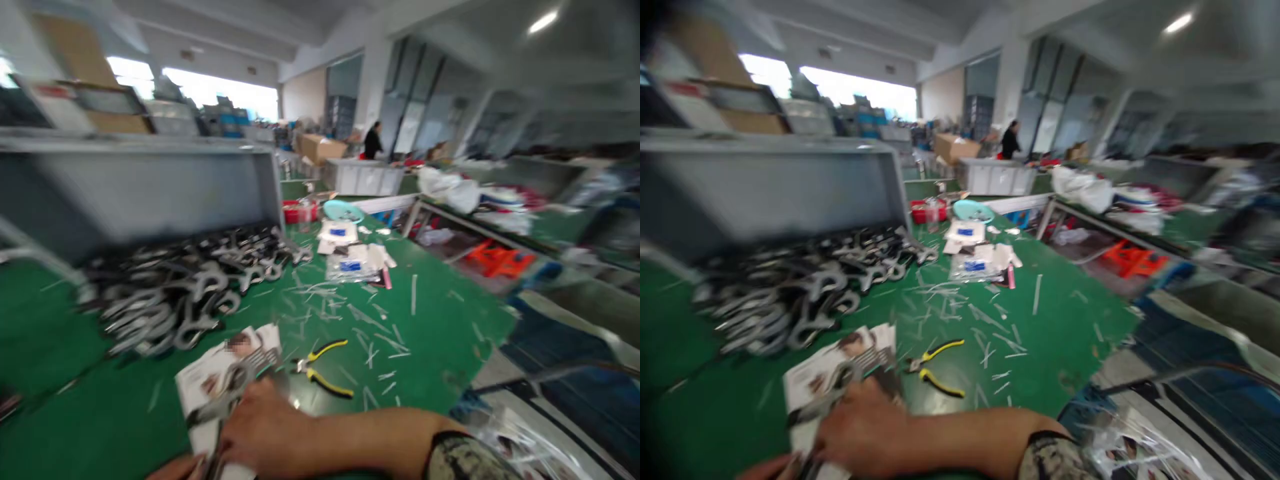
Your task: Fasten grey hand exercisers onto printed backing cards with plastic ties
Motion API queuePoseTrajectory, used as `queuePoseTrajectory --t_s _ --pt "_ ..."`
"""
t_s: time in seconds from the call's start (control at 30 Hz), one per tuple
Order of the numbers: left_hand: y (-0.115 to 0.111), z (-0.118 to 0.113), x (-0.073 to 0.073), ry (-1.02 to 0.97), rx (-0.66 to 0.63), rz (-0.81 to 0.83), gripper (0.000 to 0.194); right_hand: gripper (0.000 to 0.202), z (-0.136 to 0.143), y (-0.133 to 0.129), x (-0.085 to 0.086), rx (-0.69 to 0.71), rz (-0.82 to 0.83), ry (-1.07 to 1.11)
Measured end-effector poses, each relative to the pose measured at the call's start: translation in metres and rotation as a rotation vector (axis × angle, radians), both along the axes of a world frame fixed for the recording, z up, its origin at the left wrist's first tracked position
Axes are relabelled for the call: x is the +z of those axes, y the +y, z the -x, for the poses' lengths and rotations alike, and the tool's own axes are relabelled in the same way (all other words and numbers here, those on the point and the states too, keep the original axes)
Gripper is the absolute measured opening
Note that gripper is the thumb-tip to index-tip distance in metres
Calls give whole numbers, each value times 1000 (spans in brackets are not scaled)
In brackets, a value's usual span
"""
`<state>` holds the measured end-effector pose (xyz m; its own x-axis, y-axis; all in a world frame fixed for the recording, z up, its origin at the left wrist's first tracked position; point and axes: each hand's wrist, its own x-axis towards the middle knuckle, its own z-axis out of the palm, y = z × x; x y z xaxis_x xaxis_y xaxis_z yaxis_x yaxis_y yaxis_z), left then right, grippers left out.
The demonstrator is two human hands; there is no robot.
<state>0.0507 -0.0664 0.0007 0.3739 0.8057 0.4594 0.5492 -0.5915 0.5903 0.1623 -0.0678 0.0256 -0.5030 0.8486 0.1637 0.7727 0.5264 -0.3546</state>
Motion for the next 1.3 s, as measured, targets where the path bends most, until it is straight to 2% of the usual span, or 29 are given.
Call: queuePoseTrajectory --t_s 0.07,0.13,0.2,0.23,0.43,0.63,0.73,0.87,1.03,1.1,1.2,1.3 --pt "-14 42 -6 38 165 100 18 9 1 2 -10 11 -23 30" --pt "-26 73 -10 27 307 191 16 11 1 6 -20 85 17 141" --pt "-30 89 -13 -206 297 378 13 16 -1 12 -30 149 48 213" --pt "-29 92 -14 -258 289 417 12 17 -2 15 -33 168 57 227" --pt "-21 90 -10 -344 216 467 9 18 1 16 -29 233 82 227" --pt "-21 95 -12 -298 136 484 8 20 2 17 -27 235 82 224" --pt "-20 94 -8 -175 115 414 9 23 4 18 -27 268 72 223" --pt "-20 96 4 6 48 354 18 18 7 19 -27 232 95 239" --pt "-24 91 18 459 63 114 20 13 13 19 -27 207 109 243" --pt "-25 88 22 543 79 65 19 13 13 19 -28 227 91 246" --pt "-27 85 25 461 127 62 20 17 9 18 -32 217 66 279" --pt "-32 84 16 292 138 149 18 14 2 15 -39 174 67 339"
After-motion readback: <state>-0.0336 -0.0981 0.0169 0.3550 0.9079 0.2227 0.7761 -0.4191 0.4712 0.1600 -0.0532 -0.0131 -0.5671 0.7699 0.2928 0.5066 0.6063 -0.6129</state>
